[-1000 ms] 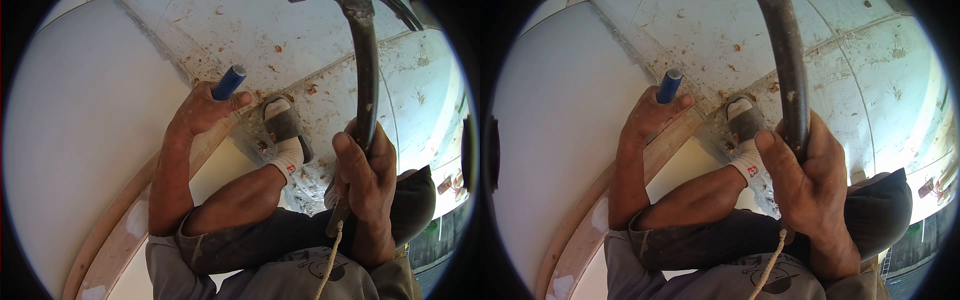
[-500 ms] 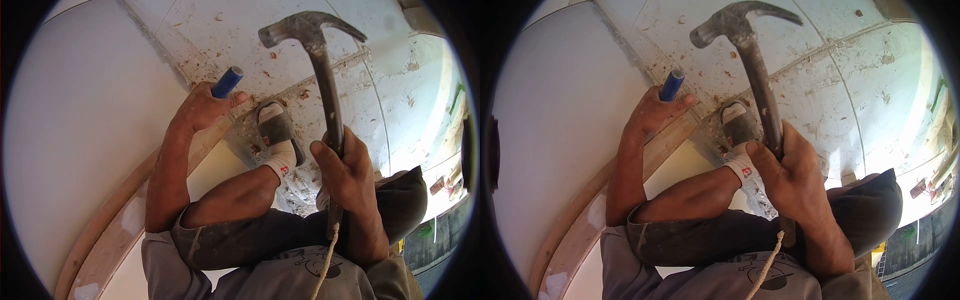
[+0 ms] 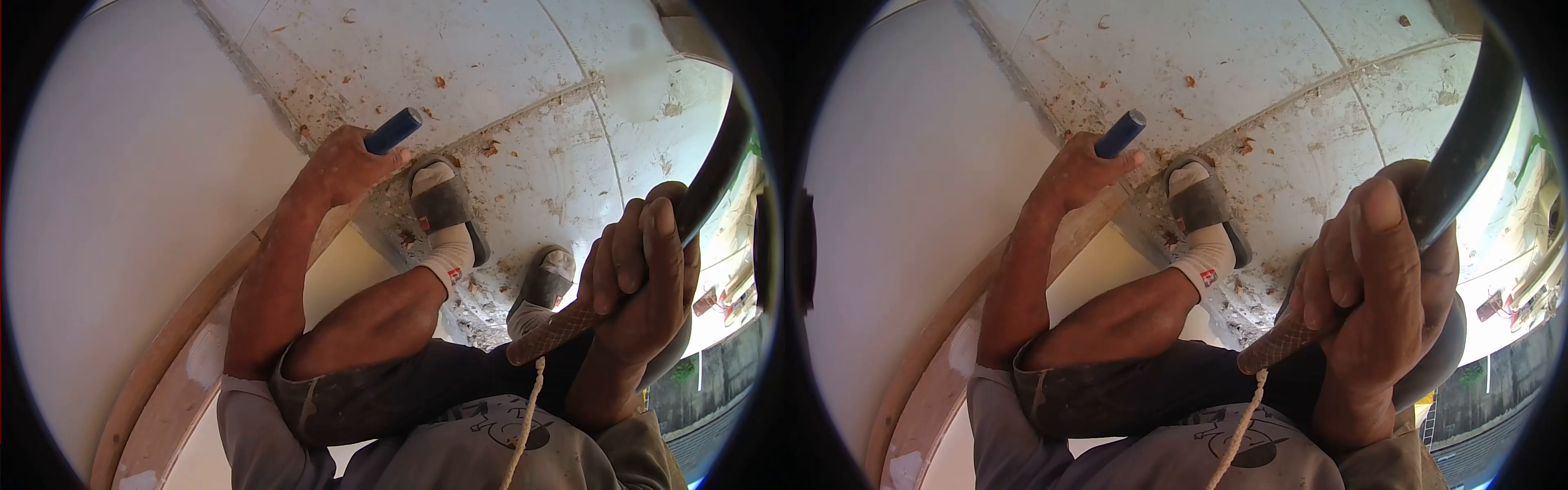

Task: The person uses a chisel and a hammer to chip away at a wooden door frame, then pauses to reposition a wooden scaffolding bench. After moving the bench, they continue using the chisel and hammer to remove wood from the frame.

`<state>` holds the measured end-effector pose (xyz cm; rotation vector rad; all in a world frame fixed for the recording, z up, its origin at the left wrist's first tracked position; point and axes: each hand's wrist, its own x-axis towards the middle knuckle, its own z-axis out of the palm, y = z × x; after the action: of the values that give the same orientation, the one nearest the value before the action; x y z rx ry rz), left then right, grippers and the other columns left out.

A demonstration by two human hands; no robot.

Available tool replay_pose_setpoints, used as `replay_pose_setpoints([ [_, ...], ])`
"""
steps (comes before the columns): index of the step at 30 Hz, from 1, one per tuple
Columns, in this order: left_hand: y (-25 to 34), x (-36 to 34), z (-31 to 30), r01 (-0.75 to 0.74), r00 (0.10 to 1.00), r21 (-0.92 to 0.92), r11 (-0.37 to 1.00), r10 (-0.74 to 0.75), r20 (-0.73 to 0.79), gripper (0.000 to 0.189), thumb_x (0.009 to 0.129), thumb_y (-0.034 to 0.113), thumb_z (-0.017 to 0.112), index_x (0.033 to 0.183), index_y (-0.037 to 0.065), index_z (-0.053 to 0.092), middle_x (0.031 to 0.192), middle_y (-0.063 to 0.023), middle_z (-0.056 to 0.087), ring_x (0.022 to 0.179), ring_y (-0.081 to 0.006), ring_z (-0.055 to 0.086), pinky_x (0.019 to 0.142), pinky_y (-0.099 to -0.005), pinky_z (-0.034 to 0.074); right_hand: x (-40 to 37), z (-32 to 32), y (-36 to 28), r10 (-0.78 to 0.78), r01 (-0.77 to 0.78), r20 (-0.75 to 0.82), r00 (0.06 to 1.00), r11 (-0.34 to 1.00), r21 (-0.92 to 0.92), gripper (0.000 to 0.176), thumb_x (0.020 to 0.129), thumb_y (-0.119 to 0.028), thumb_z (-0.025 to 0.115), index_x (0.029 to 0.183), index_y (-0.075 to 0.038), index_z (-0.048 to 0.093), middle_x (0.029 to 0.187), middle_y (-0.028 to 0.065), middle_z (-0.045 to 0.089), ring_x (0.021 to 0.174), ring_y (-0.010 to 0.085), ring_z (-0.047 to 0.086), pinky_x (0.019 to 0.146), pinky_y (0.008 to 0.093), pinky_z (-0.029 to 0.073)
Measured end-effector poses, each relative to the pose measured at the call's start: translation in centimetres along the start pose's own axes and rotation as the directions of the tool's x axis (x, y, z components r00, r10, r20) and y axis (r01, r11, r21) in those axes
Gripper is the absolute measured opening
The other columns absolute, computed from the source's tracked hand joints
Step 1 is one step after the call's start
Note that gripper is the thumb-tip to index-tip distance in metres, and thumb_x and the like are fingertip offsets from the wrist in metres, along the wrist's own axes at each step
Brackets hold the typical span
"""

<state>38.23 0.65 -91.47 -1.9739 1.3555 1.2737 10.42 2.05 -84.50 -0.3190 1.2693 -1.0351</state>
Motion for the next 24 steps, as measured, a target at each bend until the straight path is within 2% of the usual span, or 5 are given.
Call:
replay_pose_setpoints([
  [3, 0.5, -0.2, -0.6, 0.009, 1.0, 0.014, 1.0, -0.01, 0.019, 0.053, 0.081, 0.048, 0.066, 0.076, -0.004, 0.065, 0.065, -0.0181, 0.061, 0.064, -0.0296, 0.06, 0.07, -0.0427, 0.05, -0.2, 0.3, 0.8, 0.051, -0.051, -0.051, 0.997, 0.999, -0.013, 0.021, 0.097, -0.022, 0.052, 0.095, -0.002, 0.046, 0.055, -0.0017, 0.04, 0.035, 0.0072, 0.036, 0.033, 0.0214, 0.033],
  [6, 0.3, -0.4, -0.4, -0.012, 1.0, 0.032, 0.999, 0.011, 0.019, 0.051, 0.081, 0.047, 0.066, 0.075, -0.004, 0.064, 0.065, -0.018, 0.061, 0.064, -0.0295, 0.06, 0.069, -0.0427, 0.05, -1.0, -1.4, 5.2, 0.32, -0.031, 0.303, 0.897, 0.731, -0.681, 0.016, 0.091, -0.018, 0.061, 0.089, -0.003, 0.053, 0.057, -0.0002, 0.049, 0.039, 0.0094, 0.043, 0.038, 0.0263, 0.035],
  [9, -0.4, 0.8, -0.1, -0.092, 0.99, 0.003, 0.996, 0.092, -0.106, 0.051, 0.081, 0.046, 0.066, 0.071, -0.004, 0.062, 0.062, -0.0155, 0.06, 0.06, -0.028, 0.058, 0.066, -0.0415, 0.049, -0.3, -0.1, 2.6, 0.584, -0.236, 0.306, 0.752, 0.671, -0.703, 0.022, 0.089, -0.021, 0.064, 0.084, -0.004, 0.051, 0.058, -0.0006, 0.049, 0.042, 0.0092, 0.047, 0.041, 0.0255, 0.037],
  [15, 0.0, 0.2, -0.4, 0.003, 1.0, 0.022, 1.0, -0.003, -0.012, 0.049, 0.08, 0.045, 0.067, 0.069, -0.003, 0.061, 0.061, -0.0139, 0.058, 0.059, -0.0255, 0.056, 0.064, -0.041, 0.048, 0.3, 0.1, 0.4, 0.096, -0.131, -0.166, 0.981, 0.968, -0.212, 0.021, 0.096, -0.022, 0.056, 0.086, -0.004, 0.05, 0.054, -0.0016, 0.043, 0.037, 0.0058, 0.04, 0.035, 0.0209, 0.035],
  [24, -1.0, 0.7, -0.1, 0.006, 0.998, -0.034, 0.999, -0.009, -0.067, 0.05, 0.08, 0.047, 0.067, 0.073, -0.002, 0.063, 0.063, -0.0137, 0.06, 0.06, -0.0248, 0.056, 0.066, -0.0416, 0.048, 0.2, -1.0, 3.3, 0.545, -0.334, 0.151, 0.824, 0.684, -0.648, 0.024, 0.087, -0.022, 0.062, 0.081, 0.0, 0.052, 0.056, 0.007, 0.053, 0.044, 0.0149, 0.054, 0.044, 0.0318, 0.042],
])
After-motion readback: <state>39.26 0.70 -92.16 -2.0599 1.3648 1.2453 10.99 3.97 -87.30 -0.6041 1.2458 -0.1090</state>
